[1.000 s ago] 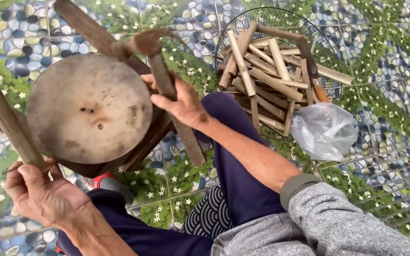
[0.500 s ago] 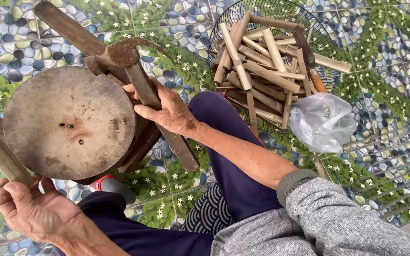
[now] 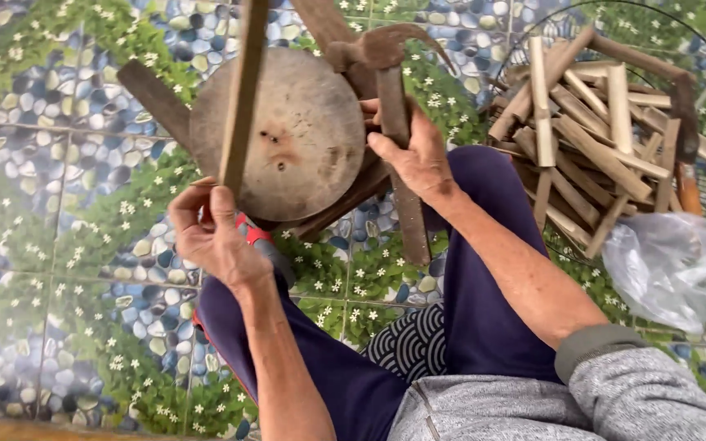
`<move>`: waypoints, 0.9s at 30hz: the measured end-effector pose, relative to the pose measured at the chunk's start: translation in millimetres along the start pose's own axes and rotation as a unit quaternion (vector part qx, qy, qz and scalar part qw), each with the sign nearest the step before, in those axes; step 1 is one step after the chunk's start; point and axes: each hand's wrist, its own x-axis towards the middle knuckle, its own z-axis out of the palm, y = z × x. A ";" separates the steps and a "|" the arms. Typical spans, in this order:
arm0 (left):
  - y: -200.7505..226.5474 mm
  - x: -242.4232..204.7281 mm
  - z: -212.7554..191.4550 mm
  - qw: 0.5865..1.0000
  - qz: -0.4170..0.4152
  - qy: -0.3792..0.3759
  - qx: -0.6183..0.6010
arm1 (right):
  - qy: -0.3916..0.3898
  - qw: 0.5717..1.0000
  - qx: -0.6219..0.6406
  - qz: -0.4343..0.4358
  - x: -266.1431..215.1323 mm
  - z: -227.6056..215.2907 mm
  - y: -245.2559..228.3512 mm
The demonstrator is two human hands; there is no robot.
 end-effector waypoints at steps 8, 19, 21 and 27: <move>11.2 -5.1 -1.7 0.965 0.154 -0.056 0.207 | 0.000 1.000 0.016 -0.001 2.0 6.2 1.7; -8.5 -7.1 -4.7 0.924 0.270 -0.070 0.263 | 0.038 0.998 0.030 -0.044 -3.3 9.3 0.6; -15.3 -7.7 -7.3 0.908 0.295 -0.081 0.284 | 0.048 0.996 0.062 -0.047 -3.7 0.1 13.4; -15.6 -9.9 -4.1 0.913 0.288 -0.080 0.278 | 0.016 0.995 0.022 -0.092 -9.0 -6.4 -5.2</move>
